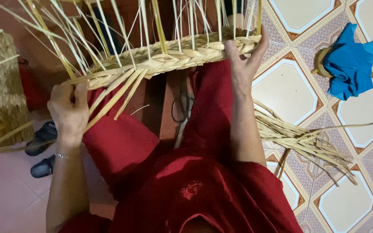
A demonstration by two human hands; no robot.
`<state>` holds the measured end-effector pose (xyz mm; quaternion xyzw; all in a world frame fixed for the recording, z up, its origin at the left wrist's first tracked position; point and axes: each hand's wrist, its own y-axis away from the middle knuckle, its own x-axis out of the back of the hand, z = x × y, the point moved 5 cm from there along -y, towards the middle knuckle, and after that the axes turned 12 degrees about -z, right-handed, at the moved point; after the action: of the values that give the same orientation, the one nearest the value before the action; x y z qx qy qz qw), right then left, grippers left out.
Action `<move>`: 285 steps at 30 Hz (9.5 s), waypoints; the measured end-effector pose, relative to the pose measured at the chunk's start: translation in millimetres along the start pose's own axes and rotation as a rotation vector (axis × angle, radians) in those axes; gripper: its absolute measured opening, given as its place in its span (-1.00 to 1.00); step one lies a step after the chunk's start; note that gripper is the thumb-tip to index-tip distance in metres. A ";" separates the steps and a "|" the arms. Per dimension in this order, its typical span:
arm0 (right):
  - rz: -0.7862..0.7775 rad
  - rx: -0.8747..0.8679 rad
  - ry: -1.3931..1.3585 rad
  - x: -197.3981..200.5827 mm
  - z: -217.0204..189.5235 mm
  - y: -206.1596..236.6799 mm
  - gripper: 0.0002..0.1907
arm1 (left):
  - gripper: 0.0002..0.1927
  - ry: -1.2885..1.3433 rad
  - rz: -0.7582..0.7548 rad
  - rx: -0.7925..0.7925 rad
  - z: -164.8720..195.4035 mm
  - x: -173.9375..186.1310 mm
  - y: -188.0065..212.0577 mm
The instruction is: The person weaves a basket by hand, interlacing dried palm strips through a vertical frame. They repeatedly pull and tuck the strips to form a tight pattern along the rim.
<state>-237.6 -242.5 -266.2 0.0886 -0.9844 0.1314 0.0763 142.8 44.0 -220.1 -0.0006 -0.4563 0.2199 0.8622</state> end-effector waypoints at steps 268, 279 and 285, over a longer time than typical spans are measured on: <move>-0.831 0.262 0.152 -197.2 -141.2 -28.4 -0.84 | -0.68 1.253 -0.066 0.253 77.7 -47.1 -68.6; -0.965 0.543 0.219 -191.1 -142.6 -31.4 -0.93 | -0.57 -0.302 0.234 -0.317 101.9 15.1 -68.4; -0.770 0.521 0.299 -196.5 -141.6 -26.3 -0.90 | -0.88 -0.412 0.160 -0.194 86.0 27.2 -65.8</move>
<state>-23.4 -198.6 -158.8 0.4425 -0.7927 0.3470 0.2352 113.2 -22.3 -135.3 -0.0747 -0.6401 0.2379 0.7267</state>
